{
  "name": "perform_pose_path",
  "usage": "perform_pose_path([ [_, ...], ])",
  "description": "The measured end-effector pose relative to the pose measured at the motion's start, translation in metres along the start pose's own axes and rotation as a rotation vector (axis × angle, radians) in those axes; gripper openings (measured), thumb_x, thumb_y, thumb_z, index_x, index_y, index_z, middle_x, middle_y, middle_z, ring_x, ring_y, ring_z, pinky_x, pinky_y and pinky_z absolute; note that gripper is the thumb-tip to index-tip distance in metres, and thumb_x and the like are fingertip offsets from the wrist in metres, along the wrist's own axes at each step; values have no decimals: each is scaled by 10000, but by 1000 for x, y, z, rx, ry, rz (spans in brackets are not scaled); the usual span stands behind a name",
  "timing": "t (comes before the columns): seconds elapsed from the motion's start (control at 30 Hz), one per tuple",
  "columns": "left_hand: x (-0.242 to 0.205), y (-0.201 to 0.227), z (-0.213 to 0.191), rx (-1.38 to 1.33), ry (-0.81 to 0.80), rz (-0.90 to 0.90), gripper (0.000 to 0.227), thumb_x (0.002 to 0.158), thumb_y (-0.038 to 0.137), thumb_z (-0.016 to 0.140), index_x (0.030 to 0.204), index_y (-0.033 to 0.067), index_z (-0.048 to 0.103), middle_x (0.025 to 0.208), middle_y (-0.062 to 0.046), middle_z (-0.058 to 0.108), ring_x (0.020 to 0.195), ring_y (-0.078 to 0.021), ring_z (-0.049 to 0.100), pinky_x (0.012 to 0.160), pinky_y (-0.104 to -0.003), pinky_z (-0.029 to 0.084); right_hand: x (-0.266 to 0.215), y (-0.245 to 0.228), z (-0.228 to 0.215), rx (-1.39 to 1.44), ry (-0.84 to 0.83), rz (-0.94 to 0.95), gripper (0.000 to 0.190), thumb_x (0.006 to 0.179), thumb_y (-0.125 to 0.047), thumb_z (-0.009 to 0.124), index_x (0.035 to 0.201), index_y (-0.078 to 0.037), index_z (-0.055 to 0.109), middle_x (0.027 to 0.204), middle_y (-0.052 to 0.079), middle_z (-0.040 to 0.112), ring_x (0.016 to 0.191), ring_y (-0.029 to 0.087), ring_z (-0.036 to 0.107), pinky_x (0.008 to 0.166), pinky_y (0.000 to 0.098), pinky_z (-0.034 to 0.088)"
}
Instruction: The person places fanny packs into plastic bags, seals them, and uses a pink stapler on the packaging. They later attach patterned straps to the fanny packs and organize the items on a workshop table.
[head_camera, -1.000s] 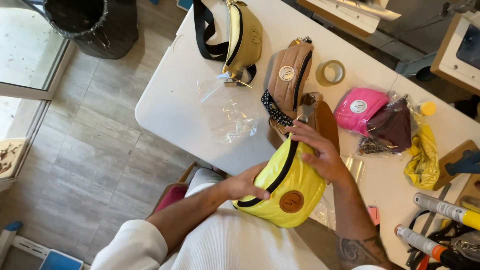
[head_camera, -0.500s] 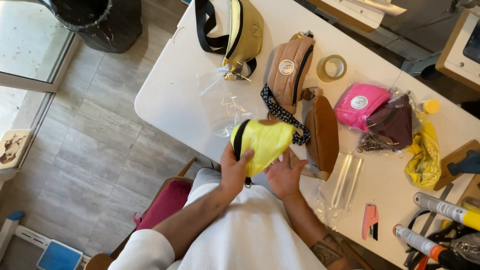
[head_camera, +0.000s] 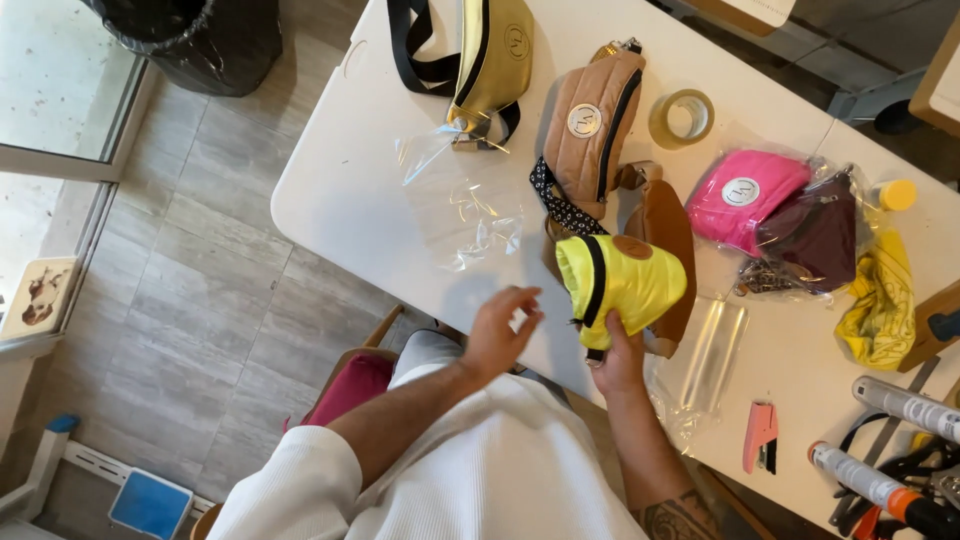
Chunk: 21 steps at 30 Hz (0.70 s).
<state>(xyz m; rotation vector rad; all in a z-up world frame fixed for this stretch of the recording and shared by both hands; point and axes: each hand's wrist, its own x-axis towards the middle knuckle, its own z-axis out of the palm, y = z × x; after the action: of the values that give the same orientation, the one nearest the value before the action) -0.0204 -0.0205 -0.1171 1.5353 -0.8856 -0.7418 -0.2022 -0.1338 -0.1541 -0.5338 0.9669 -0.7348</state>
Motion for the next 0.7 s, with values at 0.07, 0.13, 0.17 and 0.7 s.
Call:
perform_pose_path([
  [0.07,20,-62,-26,577,98,135,346,859,152,791,1195,121,713,955,-38,678,898,-254,685,747,-389,541,-10,-10,-5,-97,35,-67,448,1013,-202,618,1447,-190,507,1347,31,674,1169,211,681,1042,470,550],
  [0.13,40,-92,-45,890,-107,33,500,839,254,816,1280,137,613,1064,-41,597,988,-245,613,807,-382,494,-24,-9,-11,-109,51,-63,476,1002,-180,615,1460,-179,488,1364,37,660,1196,214,663,1069,472,531],
  [0.17,56,-107,-57,1207,-300,-63,669,819,357,841,1366,152,513,1172,-44,515,1079,-237,541,867,-374,448,-25,-9,-10,-120,44,-65,505,990,-158,613,1474,-169,470,1382,44,646,1223,217,645,1096,473,513],
  [0.7,81,-107,-68,156,-312,-585,199,845,114,853,1030,92,783,810,-71,742,643,-179,705,633,-309,576,-53,28,6,-231,-303,321,629,732,132,758,1330,-39,669,1197,162,743,1089,347,698,992,583,515],
])
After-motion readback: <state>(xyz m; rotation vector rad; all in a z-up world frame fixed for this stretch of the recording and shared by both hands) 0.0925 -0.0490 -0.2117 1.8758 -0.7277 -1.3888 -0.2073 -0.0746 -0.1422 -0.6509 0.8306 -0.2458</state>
